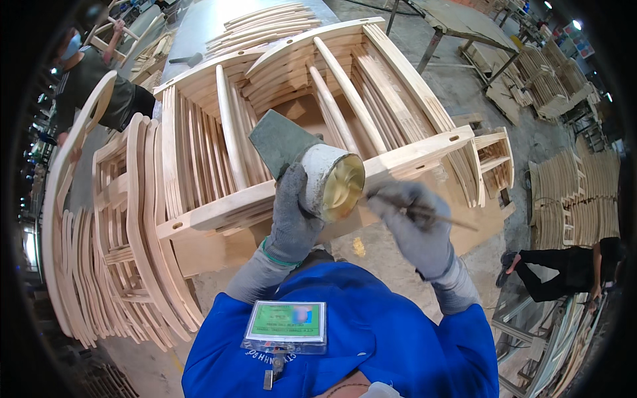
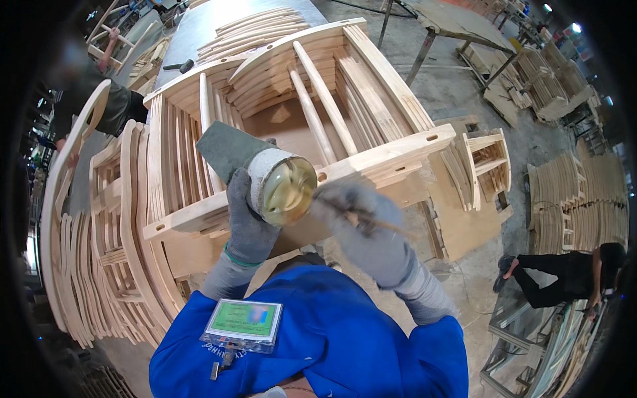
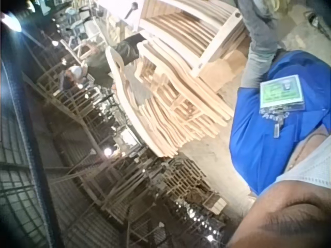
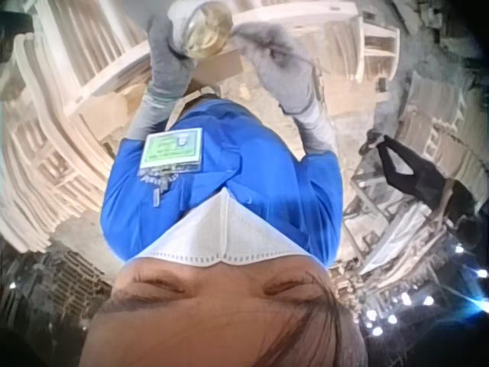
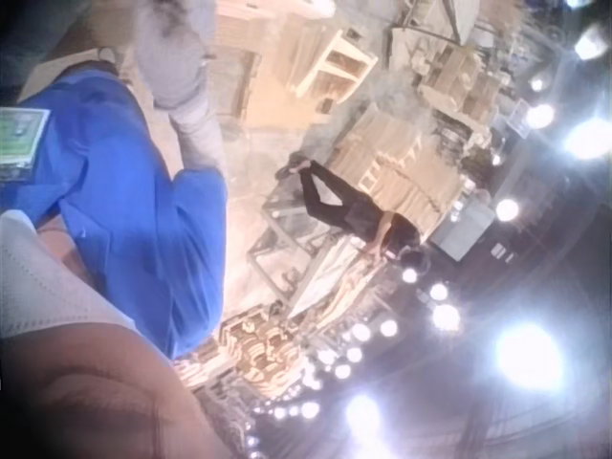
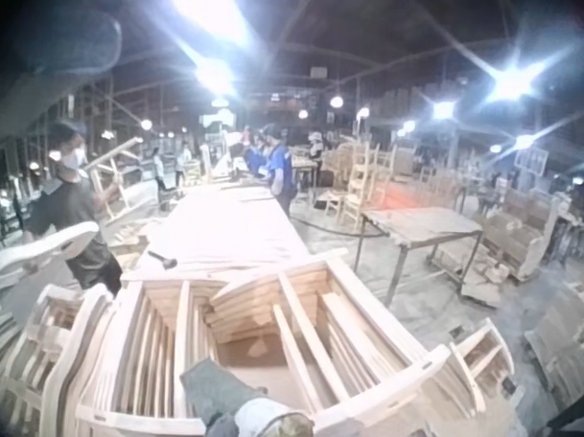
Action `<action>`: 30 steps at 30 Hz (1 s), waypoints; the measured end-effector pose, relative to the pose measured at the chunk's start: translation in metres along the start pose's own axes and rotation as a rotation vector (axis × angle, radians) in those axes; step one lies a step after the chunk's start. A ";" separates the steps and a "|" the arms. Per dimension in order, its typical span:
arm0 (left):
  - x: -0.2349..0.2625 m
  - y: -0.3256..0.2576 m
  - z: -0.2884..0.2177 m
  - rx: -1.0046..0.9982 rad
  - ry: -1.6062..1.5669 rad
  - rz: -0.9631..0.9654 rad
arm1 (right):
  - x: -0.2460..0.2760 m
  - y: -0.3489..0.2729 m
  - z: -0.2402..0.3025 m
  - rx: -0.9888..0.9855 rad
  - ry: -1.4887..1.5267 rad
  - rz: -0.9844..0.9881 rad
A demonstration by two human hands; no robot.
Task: The person applies glue to wooden chair frames using a brush and a small container. They repeatedly dip the brush into the container and spread glue onto the joints and surfaces of the chair frames. Other workers are visible assembling similar wooden parts in the background.
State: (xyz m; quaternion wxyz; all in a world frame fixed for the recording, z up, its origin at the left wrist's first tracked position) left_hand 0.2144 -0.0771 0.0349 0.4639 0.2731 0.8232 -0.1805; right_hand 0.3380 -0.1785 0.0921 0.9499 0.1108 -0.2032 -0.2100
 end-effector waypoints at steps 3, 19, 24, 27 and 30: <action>0.009 0.008 -0.004 -0.014 -0.006 -0.042 | -0.003 0.012 0.005 -0.123 0.180 0.072; 0.023 0.021 -0.004 -0.034 0.115 -0.063 | 0.012 0.027 -0.003 0.279 -0.215 -0.082; 0.016 0.019 -0.004 0.027 -0.117 0.004 | 0.009 0.030 0.011 0.368 -0.427 0.032; 0.012 0.013 -0.013 -0.104 0.099 0.141 | 0.008 0.030 0.029 0.442 -0.490 0.203; 0.022 0.015 -0.012 -0.036 -0.023 0.021 | 0.010 0.033 0.053 0.461 -0.439 0.177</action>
Point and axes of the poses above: each hand's wrist, its own y-axis towards the middle knuckle, its own x-axis out of the back of the hand, z = x × y, the point moved 7 cm from there along y, towards the middle knuckle, and after that the axes turned 14 degrees about -y, right-handed, at the moved point
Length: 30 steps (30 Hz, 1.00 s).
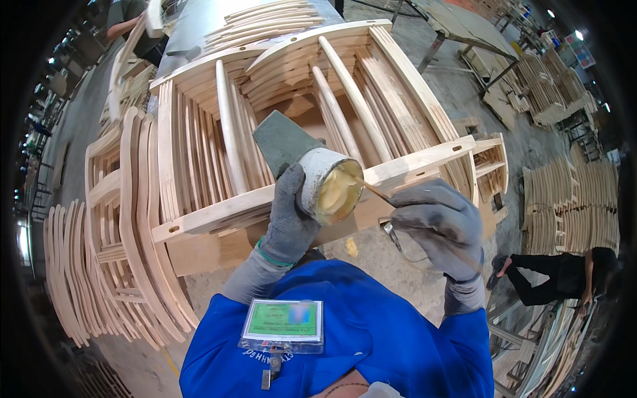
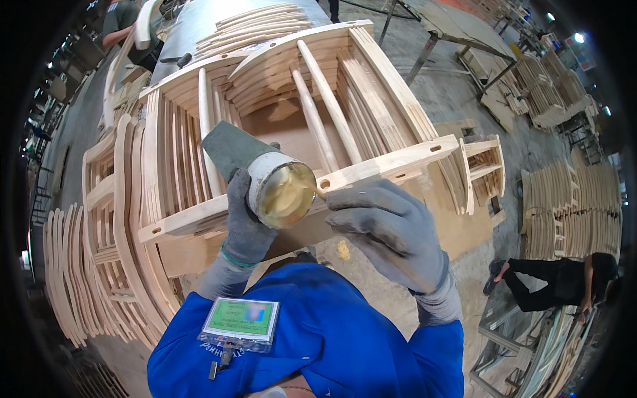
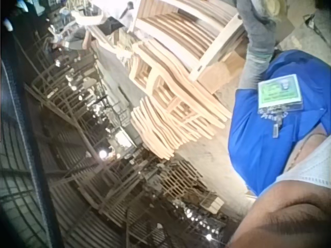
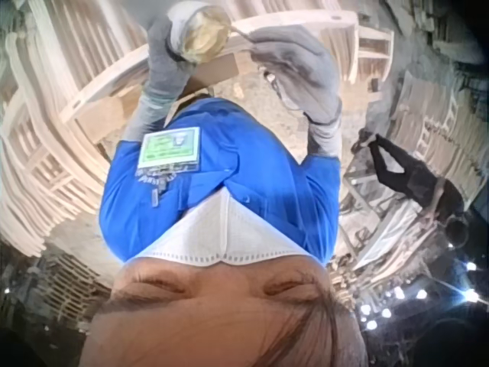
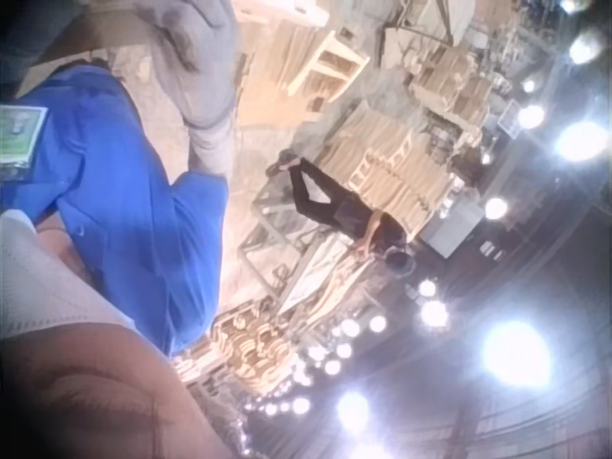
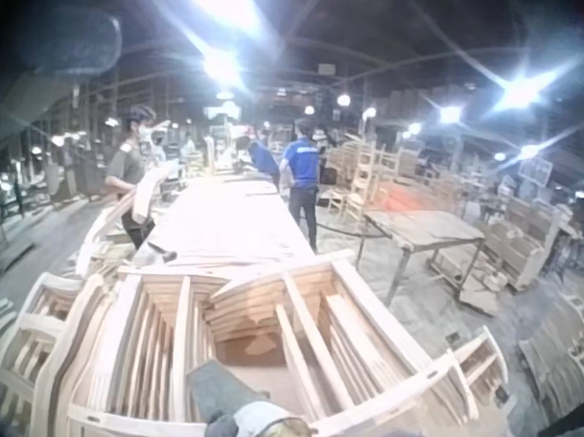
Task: The person applies glue to wooden chair frames using a brush and a small container. They repeatedly dip the brush into the container and spread glue onto the joints and surfaces of the chair frames. Other workers are visible assembling similar wooden parts in the background.
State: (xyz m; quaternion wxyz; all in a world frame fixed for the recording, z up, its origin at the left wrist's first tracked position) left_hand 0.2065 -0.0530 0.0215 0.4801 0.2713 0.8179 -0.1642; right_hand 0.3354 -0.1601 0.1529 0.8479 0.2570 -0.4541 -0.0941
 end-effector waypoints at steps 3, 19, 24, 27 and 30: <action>0.006 -0.001 0.001 0.065 -0.107 -0.074 | -0.002 -0.006 0.000 -0.031 0.001 -0.131; 0.018 -0.022 -0.019 -0.271 -0.197 -0.096 | -0.048 -0.062 0.030 -0.001 0.281 -0.056; 0.009 -0.027 -0.016 -0.169 -0.201 0.000 | -0.055 -0.078 -0.005 -0.473 0.786 -0.448; 0.007 -0.027 -0.012 -0.150 -0.216 -0.043 | -0.066 -0.083 -0.016 -0.505 0.957 -0.549; 0.009 -0.026 -0.009 -0.130 -0.218 -0.139 | -0.069 -0.089 -0.024 -0.560 0.992 -0.576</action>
Point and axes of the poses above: each hand's wrist, its own y-axis towards the middle knuckle, its own x-axis out of the back of the hand, z = x × y, the point moved 7 cm from there along y, towards the middle knuckle, and after that the axes turned 14 degrees about -y, right-handed, at the moved point
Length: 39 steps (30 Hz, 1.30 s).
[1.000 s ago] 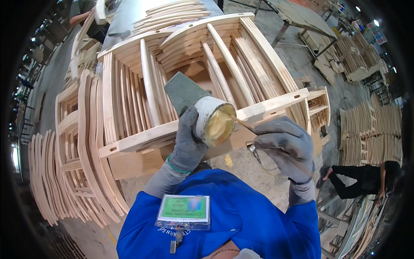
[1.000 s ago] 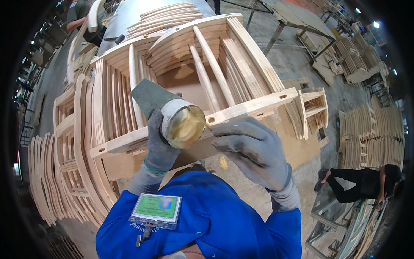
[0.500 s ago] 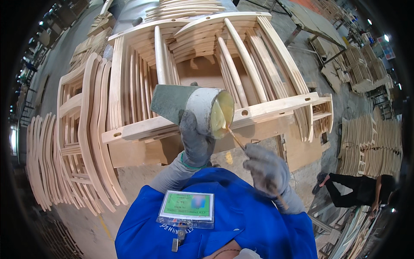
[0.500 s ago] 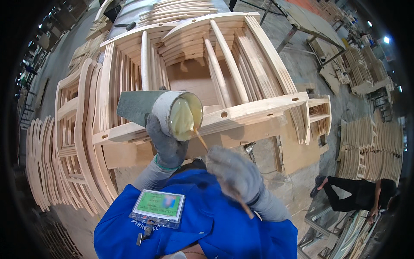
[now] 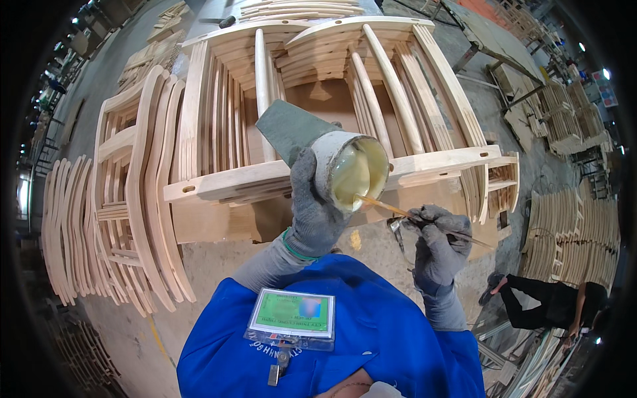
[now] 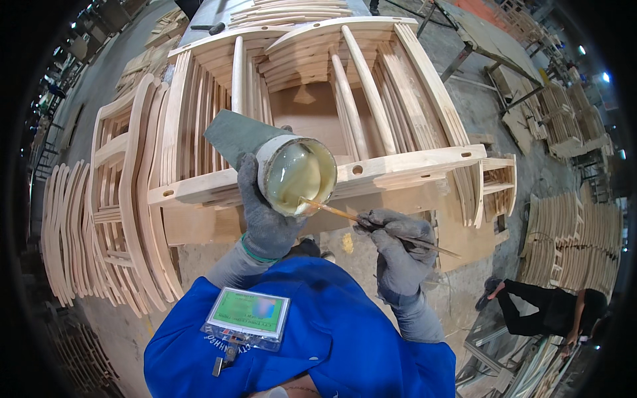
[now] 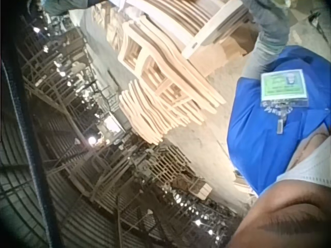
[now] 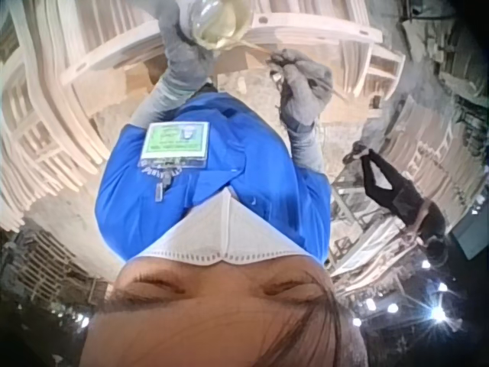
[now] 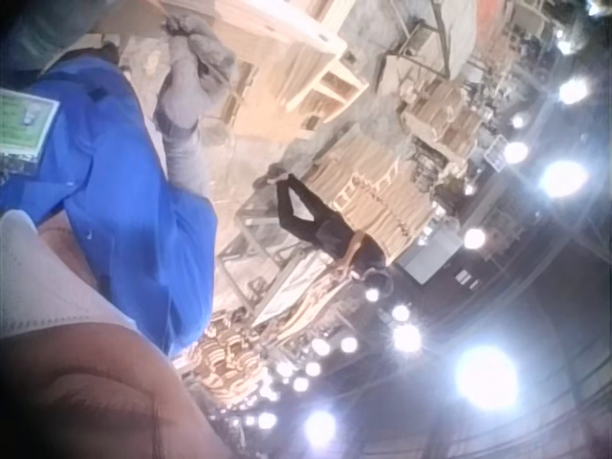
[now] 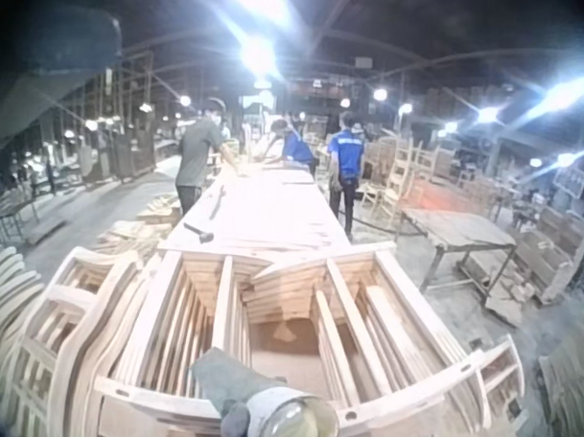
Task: The person applies glue to wooden chair frames using a brush and a small container. They repeatedly dip the brush into the container and spread glue onto the joints and surfaces of the chair frames. Other workers are visible assembling similar wooden parts in the background.
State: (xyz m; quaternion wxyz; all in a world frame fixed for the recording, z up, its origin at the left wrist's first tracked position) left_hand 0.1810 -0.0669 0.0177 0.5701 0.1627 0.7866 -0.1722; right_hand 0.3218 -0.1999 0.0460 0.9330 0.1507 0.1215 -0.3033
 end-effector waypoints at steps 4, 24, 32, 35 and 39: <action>0.000 0.003 0.005 -0.019 -0.029 -0.001 | -0.001 -0.005 0.000 0.072 -0.041 0.059; 0.041 0.000 -0.050 -0.310 0.014 -0.194 | -0.030 0.104 -0.014 0.134 -1.201 0.551; 0.040 -0.004 -0.058 -0.305 -0.014 -0.207 | -0.052 0.105 -0.019 0.282 -1.393 0.570; 0.042 -0.003 -0.062 -0.324 -0.011 -0.196 | -0.059 0.102 -0.017 0.226 -1.447 0.609; 0.042 0.000 -0.064 -0.334 -0.006 -0.146 | -0.058 0.105 -0.022 0.247 -1.352 0.586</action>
Point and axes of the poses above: each hand's wrist, its own y-axis towards the middle knuckle, its own x-axis out of the back of the hand, z = x × y, the point moved 7 cm from there along y, towards the middle knuckle, and after that the axes turned 14 degrees about -y, right-handed, at the moved point
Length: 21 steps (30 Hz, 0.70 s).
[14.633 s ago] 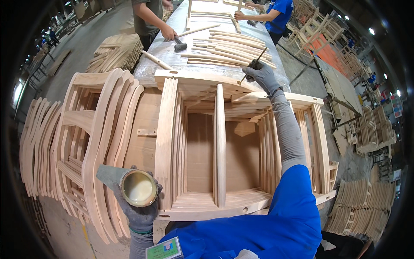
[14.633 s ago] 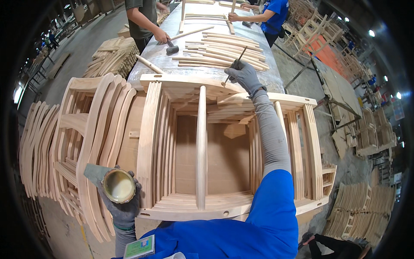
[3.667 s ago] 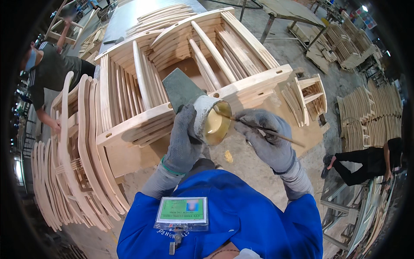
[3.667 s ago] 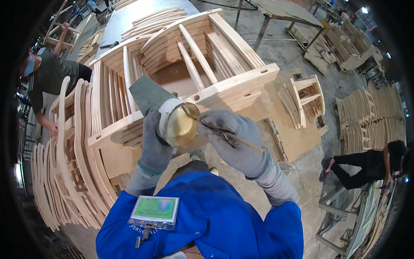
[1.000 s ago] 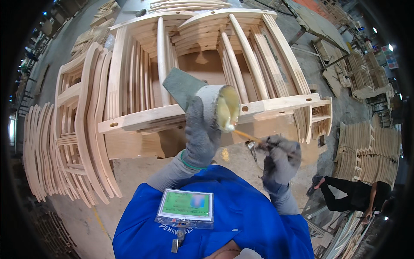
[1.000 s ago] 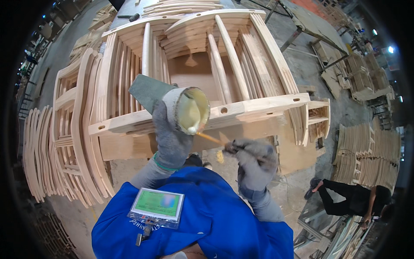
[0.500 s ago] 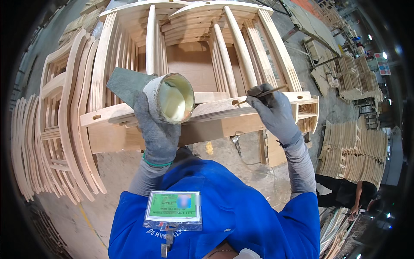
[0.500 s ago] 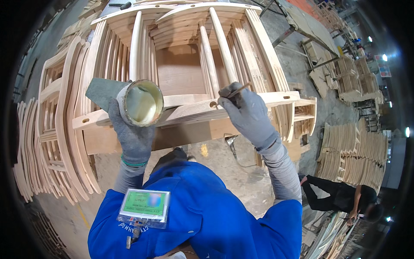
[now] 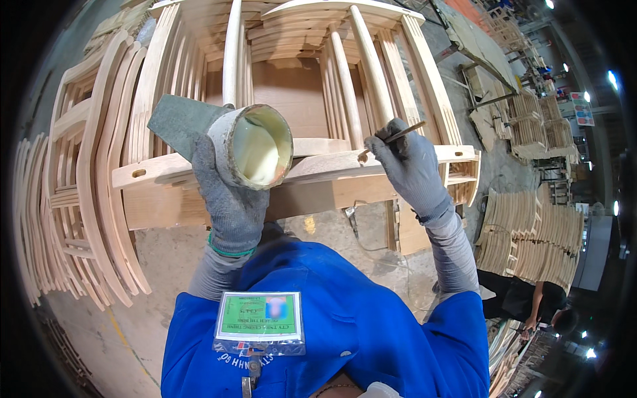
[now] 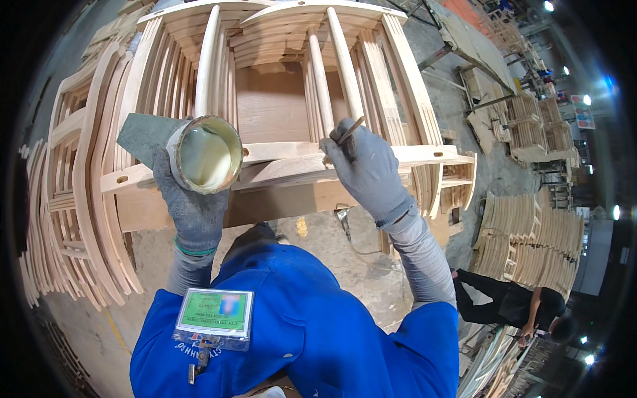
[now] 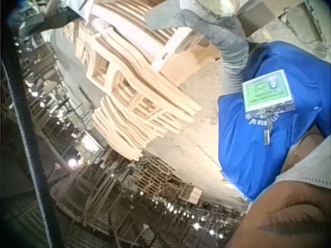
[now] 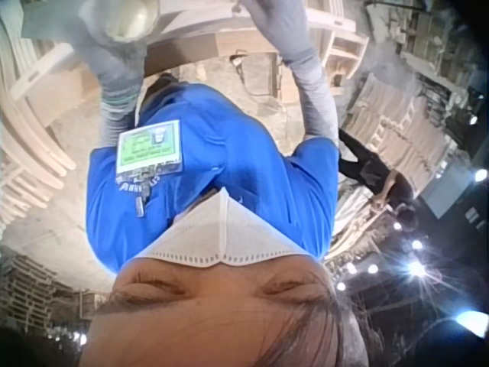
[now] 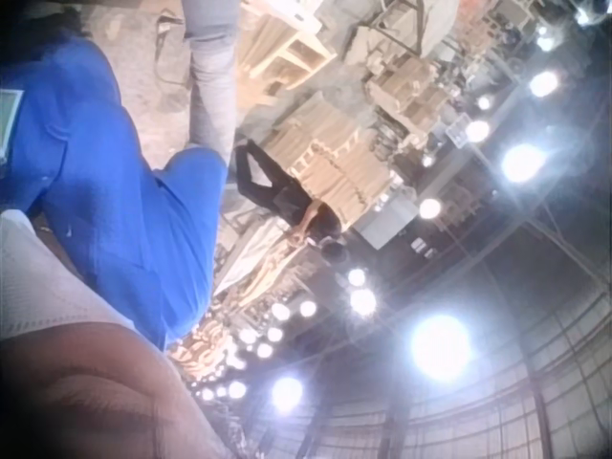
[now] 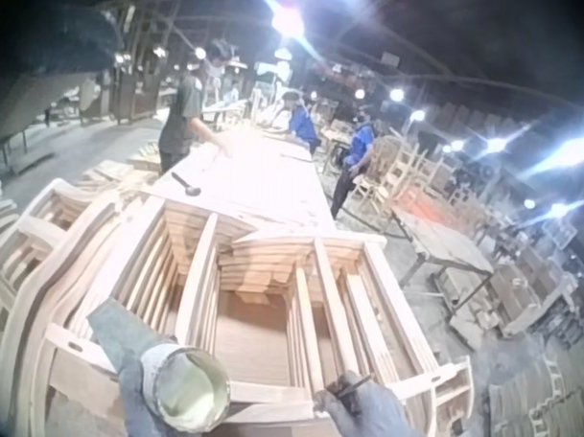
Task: The person applies glue to wooden chair frames using a brush and a small container. They repeatedly dip the brush into the container and spread glue onto the joints and surfaces of the chair frames. Other workers are visible assembling similar wooden parts in the background.
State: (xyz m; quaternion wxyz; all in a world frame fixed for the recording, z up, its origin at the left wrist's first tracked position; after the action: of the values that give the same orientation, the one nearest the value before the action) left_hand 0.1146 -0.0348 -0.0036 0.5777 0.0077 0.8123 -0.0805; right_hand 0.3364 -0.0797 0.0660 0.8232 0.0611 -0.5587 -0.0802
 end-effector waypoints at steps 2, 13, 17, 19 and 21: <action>0.000 0.001 -0.001 0.022 -0.026 0.008 | 0.001 0.000 -0.005 0.016 -0.077 -0.059; 0.001 0.010 -0.006 0.041 -0.038 -0.005 | 0.002 0.000 -0.008 -0.105 -0.001 0.009; 0.006 0.013 -0.006 0.051 -0.043 -0.035 | -0.002 0.005 0.004 -0.082 0.081 0.011; 0.007 0.012 -0.006 0.065 -0.057 -0.042 | -0.004 0.009 0.000 -0.079 0.120 -0.002; 0.009 0.011 -0.009 0.062 -0.055 -0.060 | -0.003 0.008 -0.003 -0.065 0.076 -0.019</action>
State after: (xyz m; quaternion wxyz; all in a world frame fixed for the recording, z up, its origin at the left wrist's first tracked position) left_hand 0.1045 -0.0231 -0.0109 0.5964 -0.0010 0.7932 -0.1232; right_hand 0.3385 -0.0710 0.0635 0.8447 0.0427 -0.5235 -0.1036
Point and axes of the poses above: each hand's wrist, its own y-axis towards the middle knuckle, its own x-axis out of the back of the hand, z = x × y, the point moved 7 cm from there along y, towards the middle knuckle, and after that the axes turned 14 degrees about -y, right-handed, at the moved point
